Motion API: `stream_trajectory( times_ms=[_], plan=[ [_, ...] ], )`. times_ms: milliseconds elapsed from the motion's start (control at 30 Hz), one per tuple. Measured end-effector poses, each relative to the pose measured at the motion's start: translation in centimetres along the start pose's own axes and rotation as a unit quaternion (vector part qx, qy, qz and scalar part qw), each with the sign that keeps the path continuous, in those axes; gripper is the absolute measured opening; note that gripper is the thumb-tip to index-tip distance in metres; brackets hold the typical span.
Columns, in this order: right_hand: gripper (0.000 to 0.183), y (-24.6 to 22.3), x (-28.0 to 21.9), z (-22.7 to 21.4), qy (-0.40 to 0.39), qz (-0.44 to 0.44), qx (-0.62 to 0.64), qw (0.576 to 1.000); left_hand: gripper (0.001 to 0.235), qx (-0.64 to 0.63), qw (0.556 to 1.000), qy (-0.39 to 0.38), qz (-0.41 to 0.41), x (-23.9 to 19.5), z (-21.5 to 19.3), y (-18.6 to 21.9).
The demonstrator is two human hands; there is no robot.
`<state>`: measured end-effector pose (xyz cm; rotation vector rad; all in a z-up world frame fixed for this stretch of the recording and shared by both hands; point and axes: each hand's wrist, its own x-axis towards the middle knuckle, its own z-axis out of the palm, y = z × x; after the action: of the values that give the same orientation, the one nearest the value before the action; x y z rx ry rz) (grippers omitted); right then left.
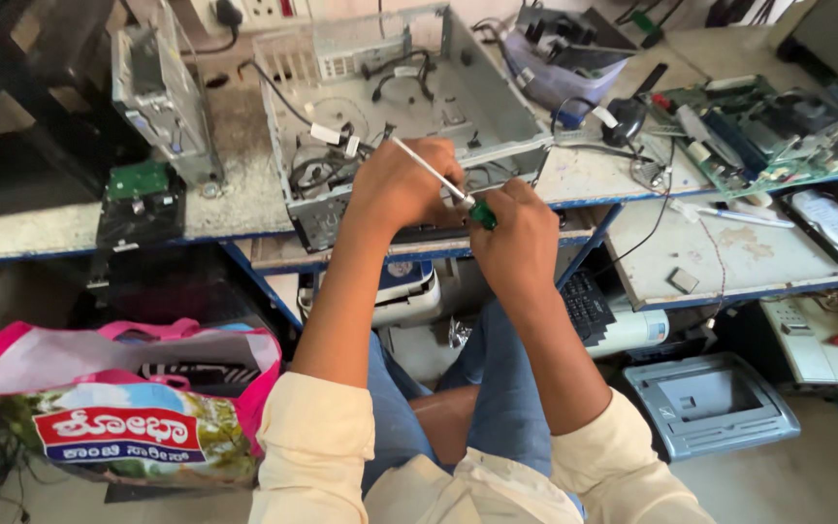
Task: The person works on an open desktop computer case, using a screwdriver to remove screws from the rear panel and then manipulating internal cables and components by hand. The person also handles a hard drive and other parts on the workbench.
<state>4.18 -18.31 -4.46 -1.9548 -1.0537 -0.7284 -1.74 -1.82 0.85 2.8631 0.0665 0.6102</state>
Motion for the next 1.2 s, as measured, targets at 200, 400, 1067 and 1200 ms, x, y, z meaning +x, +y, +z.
stream_trajectory(
  times_ms=[200, 400, 1067, 1200],
  plan=[
    [0.028, 1.4, -1.4, -1.9, -0.045, 0.037, 0.127, 0.99, 0.035, -0.001, 1.0, 0.0, -0.027, -0.4, -0.4, 1.0],
    [0.026, 5.8, -3.3, -0.7, 0.082, 0.173, 0.447, 0.874, 0.027, -0.015, 0.999, -0.027, -0.028, -0.1, -0.6, 0.8],
    [0.023, 8.8, -5.8, 6.9, -0.066, 0.434, 0.555, 0.706, 0.029, -0.113, 0.993, -0.015, -0.006, 0.5, -0.3, -0.2],
    [0.027, 8.3, -6.5, 7.8, -0.032, 0.403, 0.562, 0.722, 0.037, -0.124, 0.99, 0.046, -0.053, 0.7, 0.7, -0.5]
  ],
)
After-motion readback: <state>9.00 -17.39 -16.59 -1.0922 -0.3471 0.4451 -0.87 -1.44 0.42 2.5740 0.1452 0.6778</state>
